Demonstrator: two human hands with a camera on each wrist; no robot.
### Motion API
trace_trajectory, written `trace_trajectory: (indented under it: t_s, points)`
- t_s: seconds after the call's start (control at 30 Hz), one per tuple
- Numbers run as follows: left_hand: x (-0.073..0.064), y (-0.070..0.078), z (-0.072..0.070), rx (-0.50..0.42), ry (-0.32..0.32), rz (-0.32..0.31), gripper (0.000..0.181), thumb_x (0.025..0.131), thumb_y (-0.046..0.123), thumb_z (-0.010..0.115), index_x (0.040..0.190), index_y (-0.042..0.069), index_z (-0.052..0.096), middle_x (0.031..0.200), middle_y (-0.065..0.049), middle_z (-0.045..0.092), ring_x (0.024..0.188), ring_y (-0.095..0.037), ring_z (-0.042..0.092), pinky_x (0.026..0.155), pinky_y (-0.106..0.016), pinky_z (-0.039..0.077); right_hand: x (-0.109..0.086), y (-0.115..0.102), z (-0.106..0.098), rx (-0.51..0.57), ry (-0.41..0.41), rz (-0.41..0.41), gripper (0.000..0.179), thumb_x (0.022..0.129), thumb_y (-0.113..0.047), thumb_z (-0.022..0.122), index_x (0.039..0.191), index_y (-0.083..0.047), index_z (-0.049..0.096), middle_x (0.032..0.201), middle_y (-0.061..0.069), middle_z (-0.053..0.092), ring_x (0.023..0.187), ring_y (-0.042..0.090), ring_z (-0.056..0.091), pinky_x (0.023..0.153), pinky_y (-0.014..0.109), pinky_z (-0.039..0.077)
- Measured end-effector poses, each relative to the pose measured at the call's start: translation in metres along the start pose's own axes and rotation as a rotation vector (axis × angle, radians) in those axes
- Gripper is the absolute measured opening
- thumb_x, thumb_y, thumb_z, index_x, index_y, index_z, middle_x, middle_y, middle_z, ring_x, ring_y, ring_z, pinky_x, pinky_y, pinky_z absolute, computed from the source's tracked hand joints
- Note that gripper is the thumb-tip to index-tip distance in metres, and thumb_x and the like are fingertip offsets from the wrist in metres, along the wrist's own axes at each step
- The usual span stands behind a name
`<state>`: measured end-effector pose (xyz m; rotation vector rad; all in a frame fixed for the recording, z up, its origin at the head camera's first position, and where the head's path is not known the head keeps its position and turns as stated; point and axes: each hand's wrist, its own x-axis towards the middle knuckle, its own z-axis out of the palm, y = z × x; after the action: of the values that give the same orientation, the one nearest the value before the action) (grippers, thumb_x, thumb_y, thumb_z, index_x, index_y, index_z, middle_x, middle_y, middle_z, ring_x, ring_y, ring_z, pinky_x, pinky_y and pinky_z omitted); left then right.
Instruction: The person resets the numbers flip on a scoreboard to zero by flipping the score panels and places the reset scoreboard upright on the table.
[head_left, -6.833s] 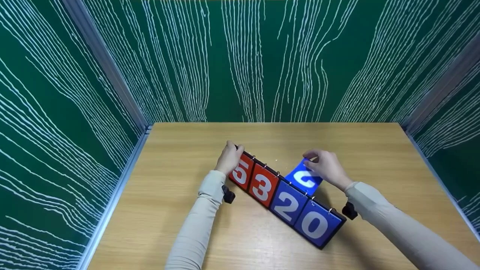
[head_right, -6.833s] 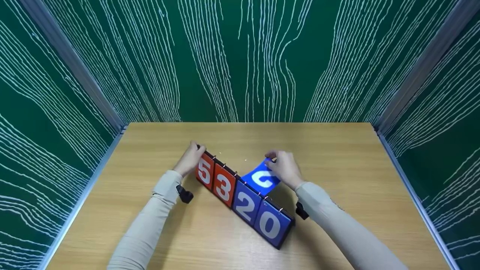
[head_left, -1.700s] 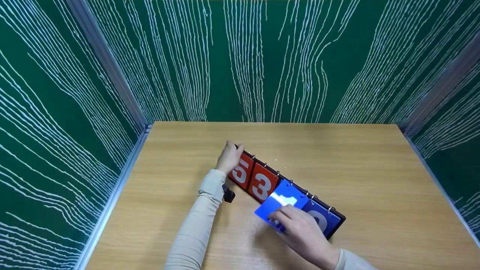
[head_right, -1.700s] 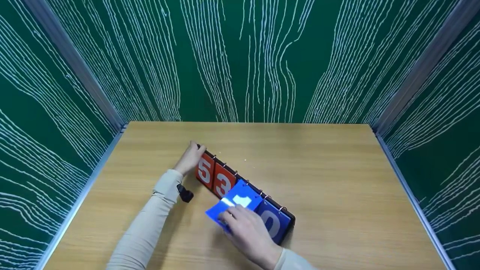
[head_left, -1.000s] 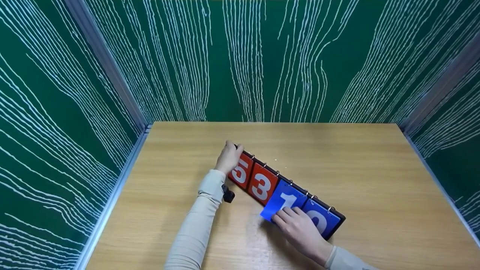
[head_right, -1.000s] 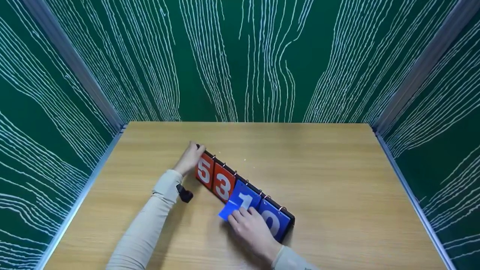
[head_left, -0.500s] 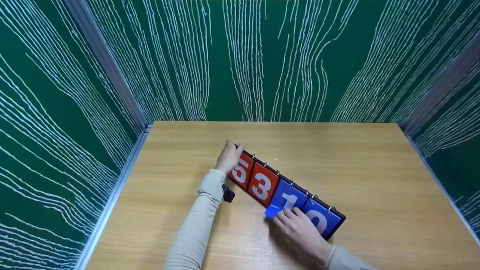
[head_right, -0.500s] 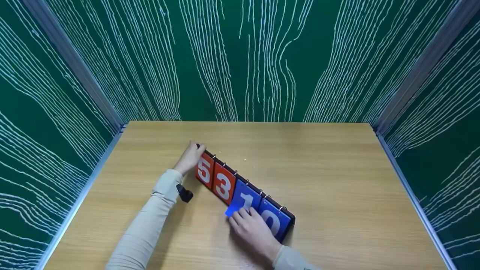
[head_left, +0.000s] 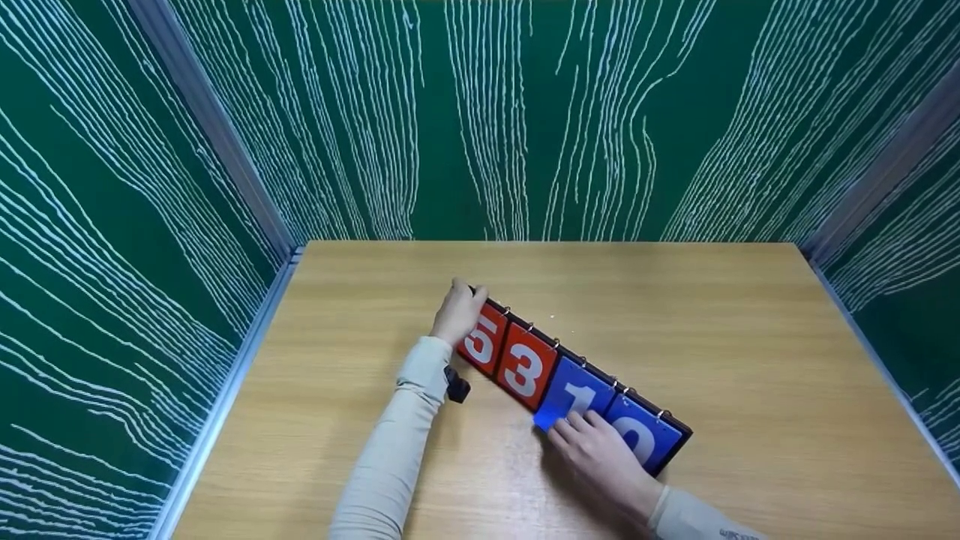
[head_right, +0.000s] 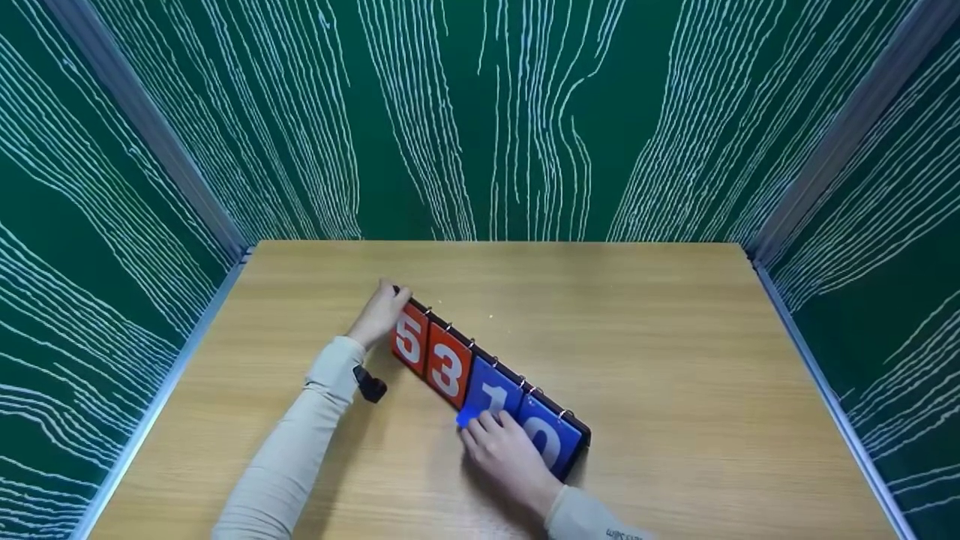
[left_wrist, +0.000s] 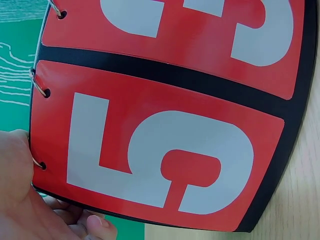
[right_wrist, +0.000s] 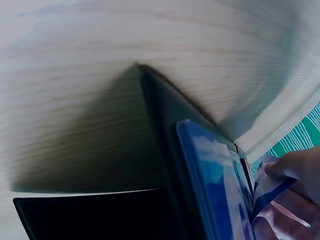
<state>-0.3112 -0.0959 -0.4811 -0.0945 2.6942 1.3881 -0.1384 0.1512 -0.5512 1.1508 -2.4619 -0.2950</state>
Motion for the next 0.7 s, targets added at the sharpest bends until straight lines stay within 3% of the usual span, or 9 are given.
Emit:
trace_trajectory:
  t_s: [0.1, 0.33, 0.53, 0.7]
  points:
    - [0.0015, -0.0007, -0.0004, 0.008, -0.001, 0.006, 0.058, 0.105, 0.04, 0.037, 0.139, -0.007, 0.038, 0.106, -0.013, 0.048, 0.101, -0.029, 0.051, 0.095, -0.04, 0.041, 0.0012, 0.0001, 0.0011, -0.008, -0.01, 0.001, 0.029, 0.083, -0.012, 0.075, 0.112, -0.013, 0.07, 0.099, 0.004, 0.069, 0.092, 0.022, 0.063, 0.084, 0.038, 0.055]
    - [-0.0005, -0.0003, 0.0014, 0.002, -0.003, -0.013, 0.061, 0.106, 0.039, 0.037, 0.145, -0.007, 0.034, 0.127, -0.019, 0.054, 0.112, -0.028, 0.051, 0.105, -0.042, 0.042, 0.0008, -0.0032, 0.0034, -0.033, -0.082, 0.028, 0.027, 0.082, -0.01, 0.077, 0.108, -0.014, 0.072, 0.104, 0.006, 0.069, 0.099, 0.026, 0.062, 0.09, 0.04, 0.053]
    - [-0.0004, 0.0002, 0.0011, -0.015, -0.001, -0.017, 0.057, 0.106, 0.039, 0.038, 0.142, -0.005, 0.036, 0.117, -0.017, 0.053, 0.107, -0.028, 0.051, 0.099, -0.041, 0.042, -0.002, -0.0055, 0.0055, -0.016, -0.096, 0.013, 0.023, 0.09, -0.026, 0.068, 0.107, -0.011, 0.072, 0.103, 0.007, 0.071, 0.098, 0.028, 0.062, 0.09, 0.042, 0.052]
    - [-0.001, 0.0017, 0.0004, -0.016, 0.0, -0.023, 0.057, 0.106, 0.04, 0.039, 0.142, -0.005, 0.036, 0.12, -0.018, 0.054, 0.109, -0.027, 0.052, 0.102, -0.042, 0.043, -0.0015, -0.0054, 0.0056, 0.013, -0.092, 0.038, 0.023, 0.089, -0.026, 0.069, 0.106, -0.011, 0.072, 0.102, 0.006, 0.07, 0.098, 0.027, 0.062, 0.089, 0.041, 0.052]
